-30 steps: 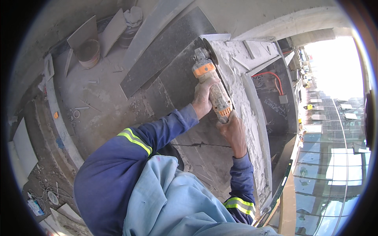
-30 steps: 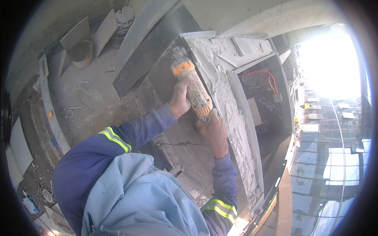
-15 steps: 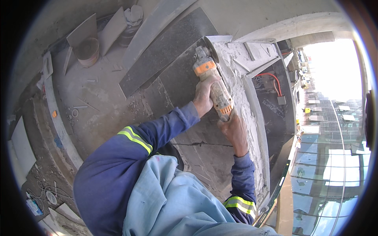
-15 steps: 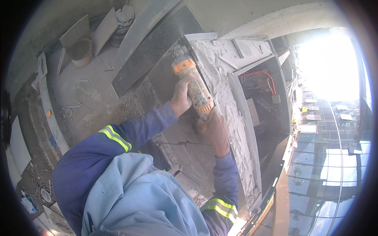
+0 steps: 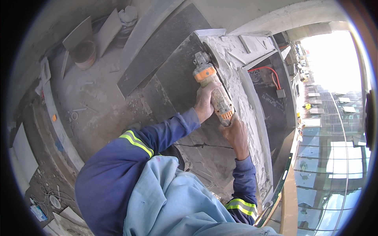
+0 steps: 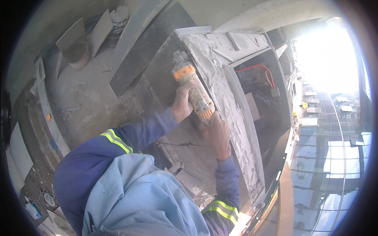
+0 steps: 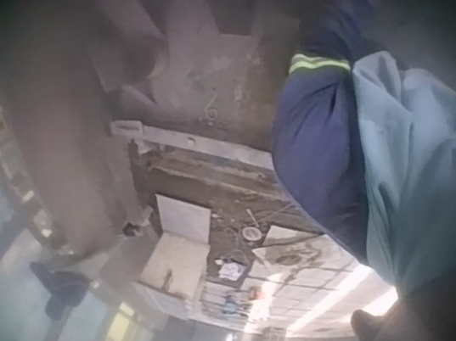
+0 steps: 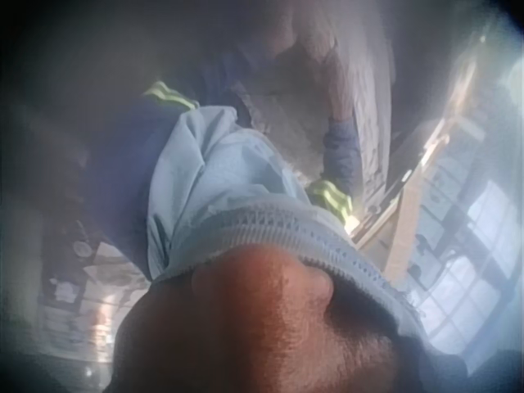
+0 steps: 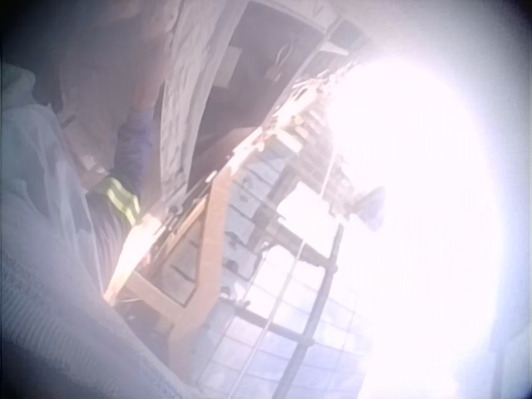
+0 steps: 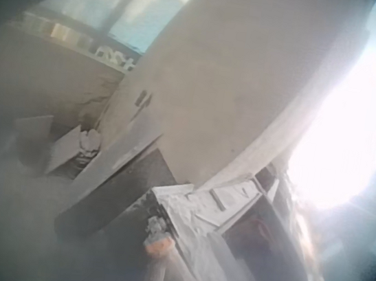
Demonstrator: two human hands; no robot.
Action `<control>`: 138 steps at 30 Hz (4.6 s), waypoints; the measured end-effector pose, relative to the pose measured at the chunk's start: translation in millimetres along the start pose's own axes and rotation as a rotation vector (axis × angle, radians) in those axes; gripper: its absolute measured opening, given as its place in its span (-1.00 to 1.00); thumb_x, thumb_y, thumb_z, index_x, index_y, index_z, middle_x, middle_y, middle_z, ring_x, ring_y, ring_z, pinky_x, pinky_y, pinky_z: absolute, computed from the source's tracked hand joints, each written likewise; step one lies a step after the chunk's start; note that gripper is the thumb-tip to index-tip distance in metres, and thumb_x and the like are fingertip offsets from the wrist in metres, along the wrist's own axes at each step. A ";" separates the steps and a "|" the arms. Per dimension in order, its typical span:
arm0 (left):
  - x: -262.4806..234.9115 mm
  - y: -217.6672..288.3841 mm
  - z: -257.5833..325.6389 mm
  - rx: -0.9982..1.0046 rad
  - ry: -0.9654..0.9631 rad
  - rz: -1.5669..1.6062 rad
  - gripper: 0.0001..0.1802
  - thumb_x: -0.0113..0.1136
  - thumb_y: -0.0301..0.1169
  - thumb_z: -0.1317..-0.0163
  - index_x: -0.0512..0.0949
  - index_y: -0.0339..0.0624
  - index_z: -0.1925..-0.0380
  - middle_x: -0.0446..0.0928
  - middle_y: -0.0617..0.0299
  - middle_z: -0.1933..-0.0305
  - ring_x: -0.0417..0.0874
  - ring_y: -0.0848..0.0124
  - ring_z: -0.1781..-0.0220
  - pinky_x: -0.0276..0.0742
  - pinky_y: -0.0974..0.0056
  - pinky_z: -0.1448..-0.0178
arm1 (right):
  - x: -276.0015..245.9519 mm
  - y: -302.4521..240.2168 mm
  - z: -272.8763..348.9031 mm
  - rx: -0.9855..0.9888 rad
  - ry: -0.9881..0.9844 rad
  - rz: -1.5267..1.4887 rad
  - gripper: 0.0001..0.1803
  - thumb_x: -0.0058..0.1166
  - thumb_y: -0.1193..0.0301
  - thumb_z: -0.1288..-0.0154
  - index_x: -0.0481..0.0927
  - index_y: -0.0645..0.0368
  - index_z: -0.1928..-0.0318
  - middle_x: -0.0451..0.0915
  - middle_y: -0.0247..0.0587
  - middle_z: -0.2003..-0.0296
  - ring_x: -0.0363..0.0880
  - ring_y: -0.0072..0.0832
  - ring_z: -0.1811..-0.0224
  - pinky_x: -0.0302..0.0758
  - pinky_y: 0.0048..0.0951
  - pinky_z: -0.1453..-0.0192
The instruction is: The person uses an angle grinder to cut and grind a concrete ledge or wall section at a construction site. The person holds the tool with both hands and moves it along the surface, generating dust and debris. Other workers are visible in the background.
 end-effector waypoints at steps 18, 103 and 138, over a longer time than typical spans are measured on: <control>-9.8 -5.6 -9.0 0.024 -0.047 0.030 -0.64 0.41 -0.25 -0.19 0.56 -0.09 0.07 0.54 0.30 0.17 0.66 0.42 0.11 0.64 0.21 -0.07 | -6.0 -4.2 -0.8 0.018 -0.046 -0.019 -0.66 0.25 0.33 -0.12 0.52 0.33 0.21 0.66 0.31 0.42 0.69 0.22 0.30 0.54 0.10 0.18; -17.4 3.0 -23.0 0.028 -0.063 -0.140 -0.57 0.36 -0.28 -0.22 0.47 -0.11 -0.05 0.57 0.09 0.08 0.65 0.13 -0.05 0.66 -0.12 -0.19 | 13.2 8.6 -2.4 -0.105 0.057 -0.099 -0.59 0.34 0.33 -0.09 0.42 0.35 0.26 0.64 0.25 0.50 0.71 0.17 0.41 0.60 0.05 0.31; -13.6 5.8 -20.4 0.027 -0.045 -0.160 -0.55 0.37 -0.27 -0.18 0.46 -0.10 -0.03 0.52 0.08 0.05 0.61 0.10 -0.07 0.64 -0.20 -0.19 | 20.9 11.4 -6.9 -0.066 0.025 -0.108 -0.59 0.31 0.30 -0.08 0.43 0.34 0.24 0.66 0.25 0.47 0.73 0.17 0.37 0.63 0.07 0.25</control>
Point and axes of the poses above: each hand's wrist, its own z-axis away from the middle knuckle, its own x-axis out of the palm, y = z × x, the point moved 7 cm from there along -z, towards the middle knuckle
